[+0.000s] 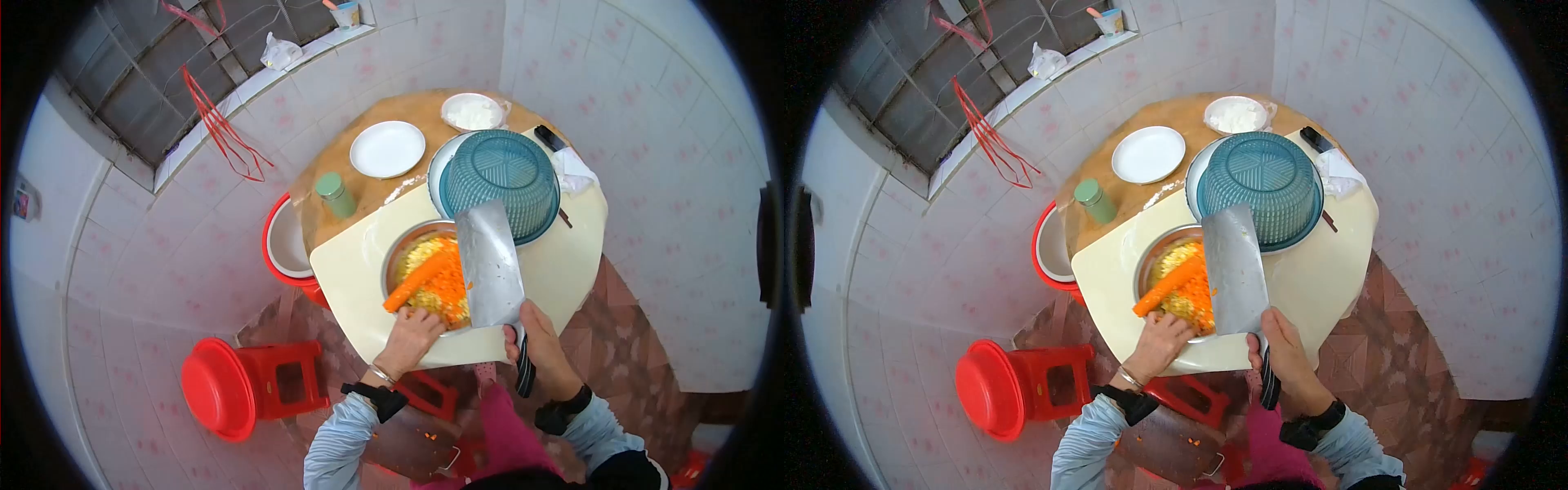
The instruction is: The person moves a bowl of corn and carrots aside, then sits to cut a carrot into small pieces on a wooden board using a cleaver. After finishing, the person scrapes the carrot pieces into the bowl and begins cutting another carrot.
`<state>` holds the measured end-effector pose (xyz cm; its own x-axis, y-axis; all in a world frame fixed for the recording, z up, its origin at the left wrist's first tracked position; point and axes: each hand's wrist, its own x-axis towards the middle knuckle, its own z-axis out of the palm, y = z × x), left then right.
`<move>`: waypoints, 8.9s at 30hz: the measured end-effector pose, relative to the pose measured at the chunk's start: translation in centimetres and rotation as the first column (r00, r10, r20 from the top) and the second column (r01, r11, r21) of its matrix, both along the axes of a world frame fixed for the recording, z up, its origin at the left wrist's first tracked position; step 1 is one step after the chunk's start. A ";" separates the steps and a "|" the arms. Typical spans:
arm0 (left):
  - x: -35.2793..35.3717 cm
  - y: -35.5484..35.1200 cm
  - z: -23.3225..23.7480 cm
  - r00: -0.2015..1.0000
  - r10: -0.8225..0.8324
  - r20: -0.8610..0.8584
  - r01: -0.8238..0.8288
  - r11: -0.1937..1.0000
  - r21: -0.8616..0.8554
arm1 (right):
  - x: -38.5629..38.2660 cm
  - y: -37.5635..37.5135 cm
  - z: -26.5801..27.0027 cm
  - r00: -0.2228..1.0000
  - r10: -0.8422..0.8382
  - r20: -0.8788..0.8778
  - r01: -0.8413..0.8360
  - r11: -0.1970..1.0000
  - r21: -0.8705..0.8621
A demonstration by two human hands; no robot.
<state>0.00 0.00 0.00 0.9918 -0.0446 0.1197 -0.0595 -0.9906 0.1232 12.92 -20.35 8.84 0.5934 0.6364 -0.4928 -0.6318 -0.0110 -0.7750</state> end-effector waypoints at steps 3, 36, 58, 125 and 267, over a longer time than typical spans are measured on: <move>0.6 -1.0 -0.5 0.989 -0.126 0.083 0.129 0.991 -0.037 | 0.4 0.0 0.1 0.995 0.012 0.096 -0.005 0.997 -0.071; -5.8 4.0 -3.8 0.582 0.813 0.006 -0.634 0.459 -0.623 | 2.2 -3.5 -8.8 0.910 -0.099 0.403 0.133 0.989 -0.057; -0.9 0.2 2.5 0.869 0.348 0.352 -0.197 0.896 -0.399 | -3.1 1.5 -9.0 0.919 0.065 0.389 -0.067 0.998 -0.009; -47.5 -43.1 -18.7 -0.062 0.934 -0.351 0.288 -0.320 -0.902 | -35.3 -10.9 -32.7 0.039 0.605 0.795 -0.518 0.693 -0.502; -34.4 -27.3 -30.2 0.080 0.931 -0.356 0.050 -0.361 -0.931 | -33.2 -14.3 -29.4 -0.209 0.786 0.582 -0.440 0.456 -0.774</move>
